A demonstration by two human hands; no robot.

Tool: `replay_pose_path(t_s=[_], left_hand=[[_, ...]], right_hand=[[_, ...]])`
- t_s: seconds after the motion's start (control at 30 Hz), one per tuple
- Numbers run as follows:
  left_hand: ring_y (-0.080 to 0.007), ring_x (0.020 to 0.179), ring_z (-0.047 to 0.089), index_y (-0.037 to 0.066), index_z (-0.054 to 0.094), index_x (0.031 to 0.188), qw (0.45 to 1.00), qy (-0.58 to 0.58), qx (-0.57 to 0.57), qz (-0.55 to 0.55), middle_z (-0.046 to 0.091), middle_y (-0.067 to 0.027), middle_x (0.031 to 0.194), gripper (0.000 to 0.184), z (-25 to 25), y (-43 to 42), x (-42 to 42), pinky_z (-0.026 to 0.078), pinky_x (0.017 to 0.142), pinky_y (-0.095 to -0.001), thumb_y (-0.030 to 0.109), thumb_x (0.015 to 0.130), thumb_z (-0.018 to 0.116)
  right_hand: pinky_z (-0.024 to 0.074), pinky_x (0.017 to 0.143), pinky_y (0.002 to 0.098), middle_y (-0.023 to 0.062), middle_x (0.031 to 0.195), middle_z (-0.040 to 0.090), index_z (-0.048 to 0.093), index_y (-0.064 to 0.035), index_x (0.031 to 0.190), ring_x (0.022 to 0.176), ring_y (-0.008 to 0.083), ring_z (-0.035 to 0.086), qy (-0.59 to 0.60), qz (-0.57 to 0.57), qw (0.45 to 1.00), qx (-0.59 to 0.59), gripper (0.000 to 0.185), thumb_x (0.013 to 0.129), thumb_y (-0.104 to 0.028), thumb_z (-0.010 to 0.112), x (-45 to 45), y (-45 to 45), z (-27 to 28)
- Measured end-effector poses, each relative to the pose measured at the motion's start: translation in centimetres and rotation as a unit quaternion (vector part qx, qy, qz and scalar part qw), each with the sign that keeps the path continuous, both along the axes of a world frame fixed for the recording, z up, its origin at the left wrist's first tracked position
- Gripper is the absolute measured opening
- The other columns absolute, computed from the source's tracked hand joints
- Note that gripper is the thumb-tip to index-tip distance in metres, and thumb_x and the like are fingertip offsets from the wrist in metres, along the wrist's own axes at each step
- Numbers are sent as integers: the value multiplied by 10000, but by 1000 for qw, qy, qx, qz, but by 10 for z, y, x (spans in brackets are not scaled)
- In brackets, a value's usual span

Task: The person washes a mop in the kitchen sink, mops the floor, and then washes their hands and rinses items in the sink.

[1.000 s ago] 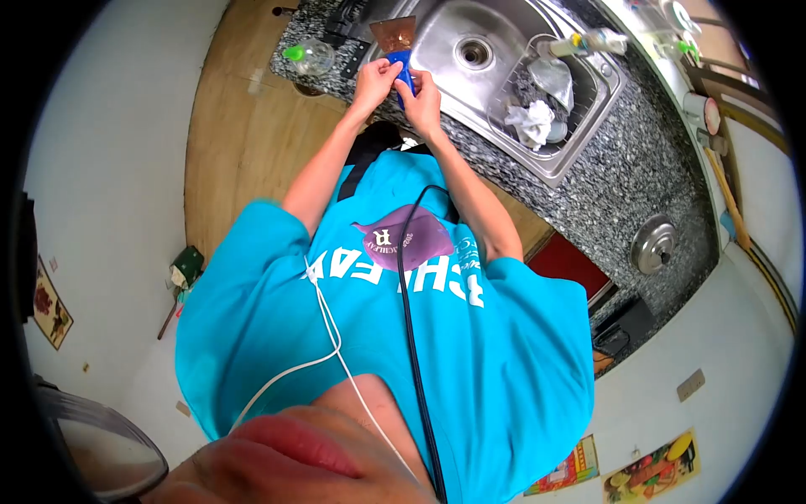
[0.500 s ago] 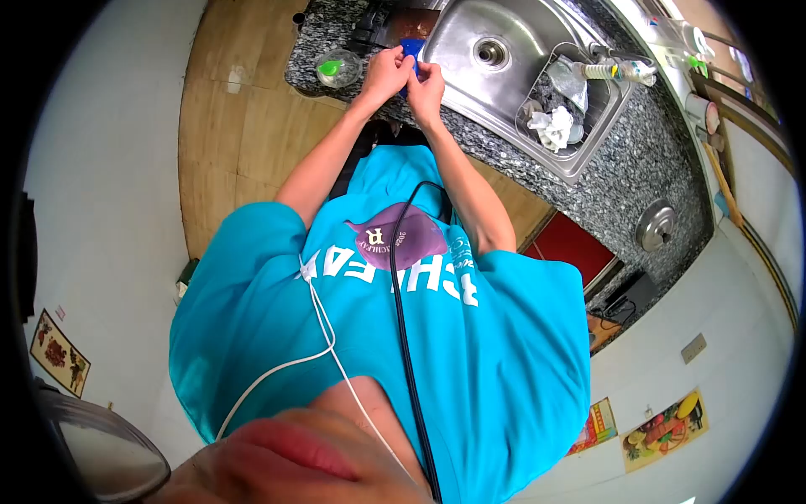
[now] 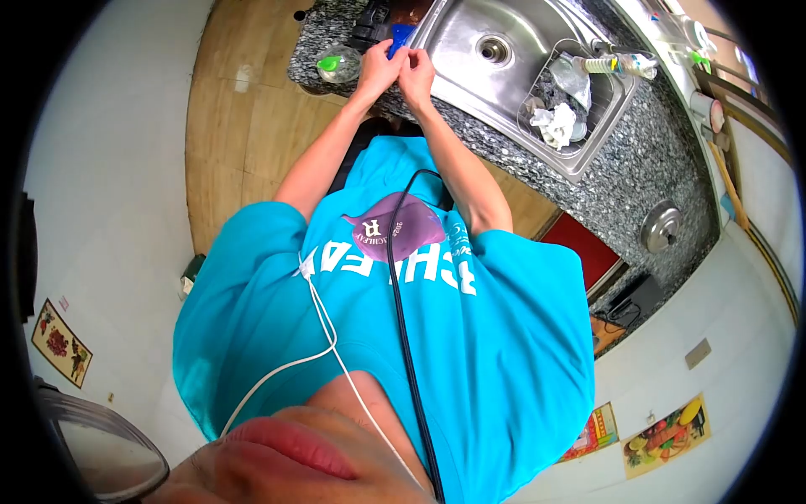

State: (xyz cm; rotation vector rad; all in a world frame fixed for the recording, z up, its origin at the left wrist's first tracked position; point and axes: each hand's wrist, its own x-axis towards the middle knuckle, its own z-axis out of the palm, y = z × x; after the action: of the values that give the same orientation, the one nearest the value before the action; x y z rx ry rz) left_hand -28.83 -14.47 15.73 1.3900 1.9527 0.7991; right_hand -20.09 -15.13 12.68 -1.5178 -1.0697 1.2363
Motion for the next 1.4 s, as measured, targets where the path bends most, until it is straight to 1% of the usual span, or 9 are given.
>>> replay_pose_path(t_s=[0.13, 0.2, 0.27, 0.33, 0.37, 0.57, 0.77, 1.2, 1.4], left_hand=[[-344, 837, 615, -91, 588, 963, 994, -85, 31, 64, 624, -233, 878, 342, -14, 4, 0, 480, 761, -378, 168, 741, 617], [-335, 829, 617, -82, 594, 950, 990, -91, 55, 92, 627, -229, 872, 317, -12, 4, 0, 477, 768, -374, 156, 742, 616], [-329, 827, 618, -77, 596, 948, 990, -88, 39, 106, 630, -220, 874, 310, -13, 5, -2, 475, 772, -367, 155, 743, 614], [-251, 825, 645, -47, 600, 985, 994, -45, 37, 87, 648, -180, 897, 324, -19, 6, -6, 499, 737, -321, 186, 761, 629], [-336, 847, 612, -69, 599, 946, 992, -66, 37, 104, 627, -220, 892, 305, -14, 5, -5, 470, 780, -373, 156, 740, 617], [-341, 845, 601, -50, 604, 943, 992, -66, 23, 107, 622, -214, 890, 328, -13, 7, -10, 469, 775, -381, 185, 718, 642], [-263, 816, 630, -48, 587, 994, 995, -38, 58, 71, 639, -177, 901, 433, -21, 6, -12, 492, 736, -334, 228, 681, 701], [-410, 1057, 454, -100, 413, 1168, 986, 98, 136, 26, 458, -284, 1142, 392, -15, -5, 11, 373, 918, -418, 44, 811, 482], [-395, 1116, 438, -111, 423, 1163, 992, 11, 124, -9, 440, -279, 1210, 366, -3, -24, -3, 354, 962, -400, 65, 843, 400]], right_hand=[[487, 613, 293, 105, 730, 618, 582, 47, 866, 664, 155, 598, 170, 1, 984, -54, 185, 850, -128, 526, 17, -6, 2], [496, 623, 334, 130, 716, 622, 581, 52, 847, 637, 217, 615, 111, -22, 991, -78, 218, 815, -163, 567, 23, -9, -4], [495, 631, 323, 149, 725, 631, 584, 50, 892, 649, 203, 618, -224, 124, 966, -43, 308, 779, -234, 615, 24, -9, -2], [494, 670, 384, 201, 724, 626, 580, 47, 881, 675, 285, 628, -231, 156, 959, -45, 395, 727, -312, 636, 17, -5, 7], [496, 678, 403, 224, 746, 623, 580, 51, 868, 709, 328, 626, -293, 183, 937, -51, 420, 712, -335, 635, 11, -2, 10], [489, 723, 455, 281, 829, 609, 563, 82, 874, 785, 408, 610, -434, 238, 865, -85, 482, 730, -378, 564, -4, 13, 7], [459, 750, 471, 323, 805, 581, 503, 104, 887, 795, 457, 580, -346, 181, 914, -106, 471, 777, -354, 502, 29, 10, 14], [439, 663, 461, 306, 739, 571, 478, 80, 872, 731, 434, 583, -269, 96, 954, -89, 403, 836, -322, 493, 81, -28, 30], [436, 682, 475, 314, 763, 571, 481, 97, 853, 764, 451, 573, -235, 136, 959, -76, 374, 828, -275, 515, 48, -20, 29]])
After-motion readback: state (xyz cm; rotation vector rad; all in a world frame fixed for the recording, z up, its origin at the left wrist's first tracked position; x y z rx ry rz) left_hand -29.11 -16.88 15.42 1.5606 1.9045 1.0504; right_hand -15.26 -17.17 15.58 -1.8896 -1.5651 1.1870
